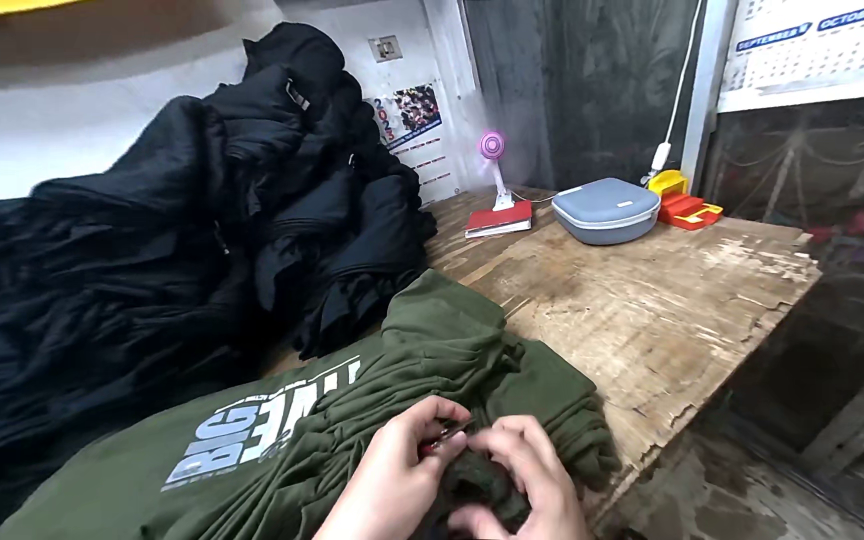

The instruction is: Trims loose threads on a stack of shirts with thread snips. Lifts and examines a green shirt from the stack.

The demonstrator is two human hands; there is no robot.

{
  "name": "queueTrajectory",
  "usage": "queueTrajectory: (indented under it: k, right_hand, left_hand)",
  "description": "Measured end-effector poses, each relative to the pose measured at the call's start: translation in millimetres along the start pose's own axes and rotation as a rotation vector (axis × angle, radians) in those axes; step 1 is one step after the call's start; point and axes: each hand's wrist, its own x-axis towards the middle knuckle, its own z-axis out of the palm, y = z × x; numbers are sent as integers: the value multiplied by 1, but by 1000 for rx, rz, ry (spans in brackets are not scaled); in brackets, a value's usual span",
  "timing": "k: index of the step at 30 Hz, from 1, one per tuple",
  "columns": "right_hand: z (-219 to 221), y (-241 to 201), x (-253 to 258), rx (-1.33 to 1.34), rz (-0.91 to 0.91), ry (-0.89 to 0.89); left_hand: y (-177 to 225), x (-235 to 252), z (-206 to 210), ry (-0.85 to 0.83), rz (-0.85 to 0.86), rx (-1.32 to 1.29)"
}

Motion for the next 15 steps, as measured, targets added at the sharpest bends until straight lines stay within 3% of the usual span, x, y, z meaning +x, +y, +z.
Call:
queueTrajectory:
  k: [3,6,10,15]
  right_hand:
    - [-2,7,-12,-148,-121,234]
    - [-21,9,-18,-118,-85,341]
    - [-29,5,-19,-26,-64,304]
    - [-35,4,-20,29,-119,177]
  left_hand:
    - [4,-9,-2,-10,33,-17]
    - [11,-27,-3,83,225,148]
    - [27,-38,13,239,446,489]
    - [29,-32,18,265,439,555]
